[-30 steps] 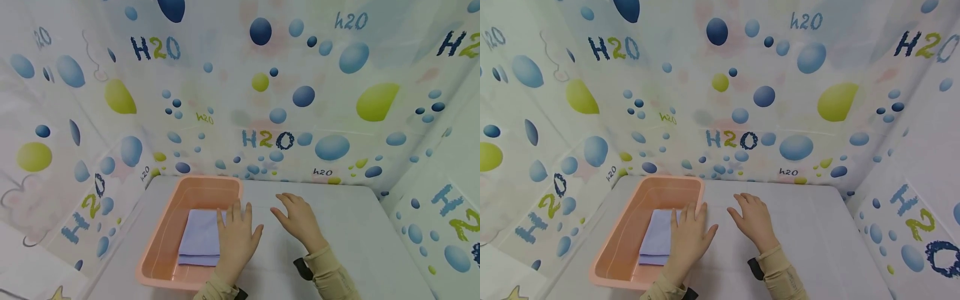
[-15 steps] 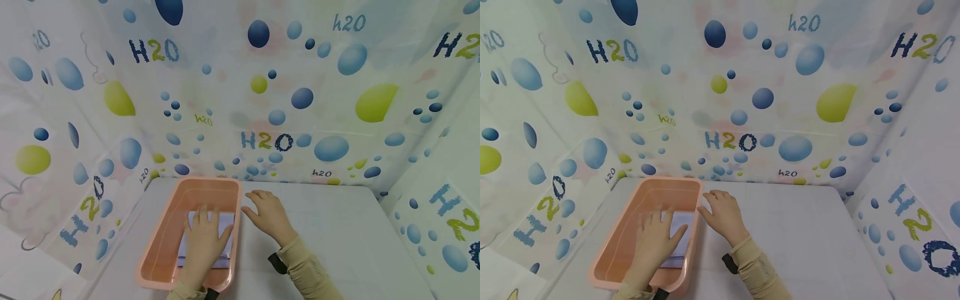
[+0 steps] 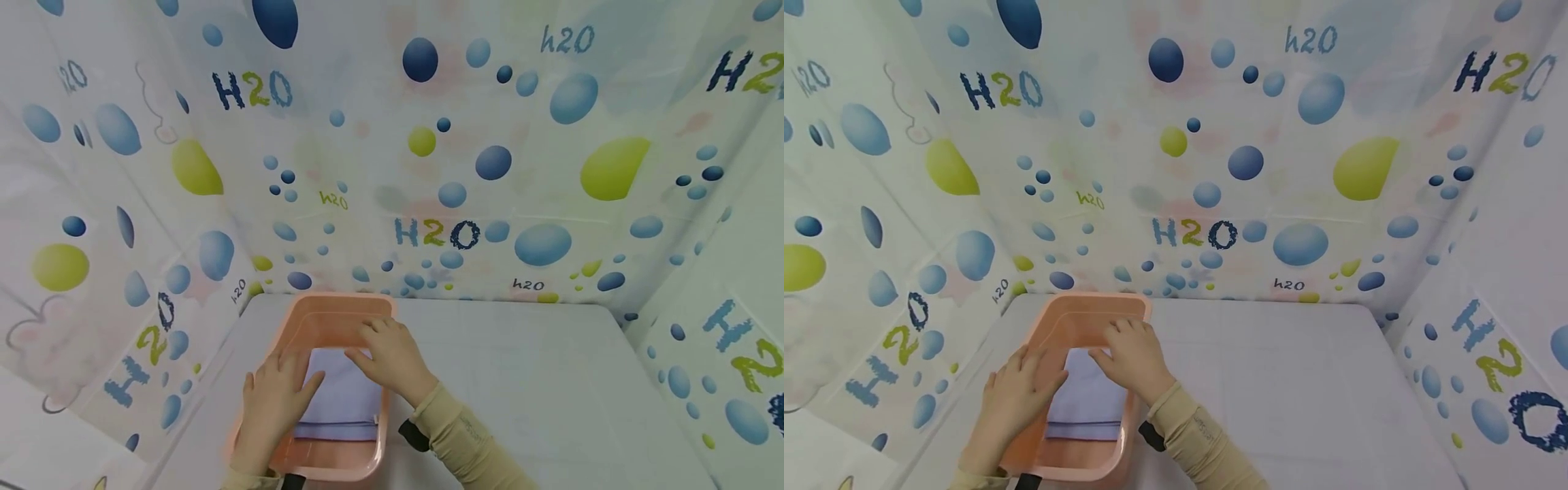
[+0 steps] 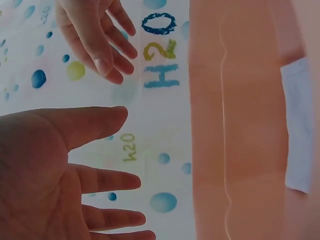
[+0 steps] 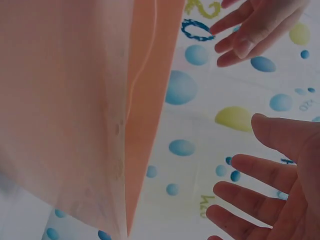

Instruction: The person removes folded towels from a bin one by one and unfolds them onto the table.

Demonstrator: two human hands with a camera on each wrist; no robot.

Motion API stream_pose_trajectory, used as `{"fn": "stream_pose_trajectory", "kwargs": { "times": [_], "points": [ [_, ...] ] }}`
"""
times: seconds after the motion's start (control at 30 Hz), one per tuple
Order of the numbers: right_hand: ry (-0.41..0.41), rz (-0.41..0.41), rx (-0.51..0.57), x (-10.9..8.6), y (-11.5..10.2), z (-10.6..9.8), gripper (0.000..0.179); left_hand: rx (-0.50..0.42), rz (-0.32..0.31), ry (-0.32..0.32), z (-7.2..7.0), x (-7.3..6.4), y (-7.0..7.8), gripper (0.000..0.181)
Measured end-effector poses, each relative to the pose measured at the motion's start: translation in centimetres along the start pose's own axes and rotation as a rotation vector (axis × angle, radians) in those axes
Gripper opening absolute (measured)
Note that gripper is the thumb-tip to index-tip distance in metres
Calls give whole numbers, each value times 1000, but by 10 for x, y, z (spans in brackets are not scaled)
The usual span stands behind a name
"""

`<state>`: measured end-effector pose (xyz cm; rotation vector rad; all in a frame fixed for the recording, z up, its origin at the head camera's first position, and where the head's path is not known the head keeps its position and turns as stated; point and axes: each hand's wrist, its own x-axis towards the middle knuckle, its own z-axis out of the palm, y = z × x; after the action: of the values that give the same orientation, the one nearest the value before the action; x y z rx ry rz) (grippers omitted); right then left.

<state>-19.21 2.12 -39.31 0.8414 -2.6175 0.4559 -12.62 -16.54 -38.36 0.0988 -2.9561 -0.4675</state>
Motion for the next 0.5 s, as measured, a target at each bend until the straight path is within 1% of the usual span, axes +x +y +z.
{"fn": "stream_pose_trajectory", "kwargs": {
  "times": [0.1, 0.27, 0.37, 0.5],
  "points": [
    [-30, -2, -10, 3, -6, 1, 42, -9, -3, -13, 1, 2, -10, 60],
    [-68, -1, -25, 5, -13, 3, 42, -5, 16, -35, 1, 5, -24, 62],
    [-88, -1, -32, 6, -16, 6, 42, -6, 30, -69, -3, 7, -30, 62],
    [-112, -7, -25, 9, -21, 10, 42, -22, 52, -148, -11, 11, -38, 63]
  ]
}}
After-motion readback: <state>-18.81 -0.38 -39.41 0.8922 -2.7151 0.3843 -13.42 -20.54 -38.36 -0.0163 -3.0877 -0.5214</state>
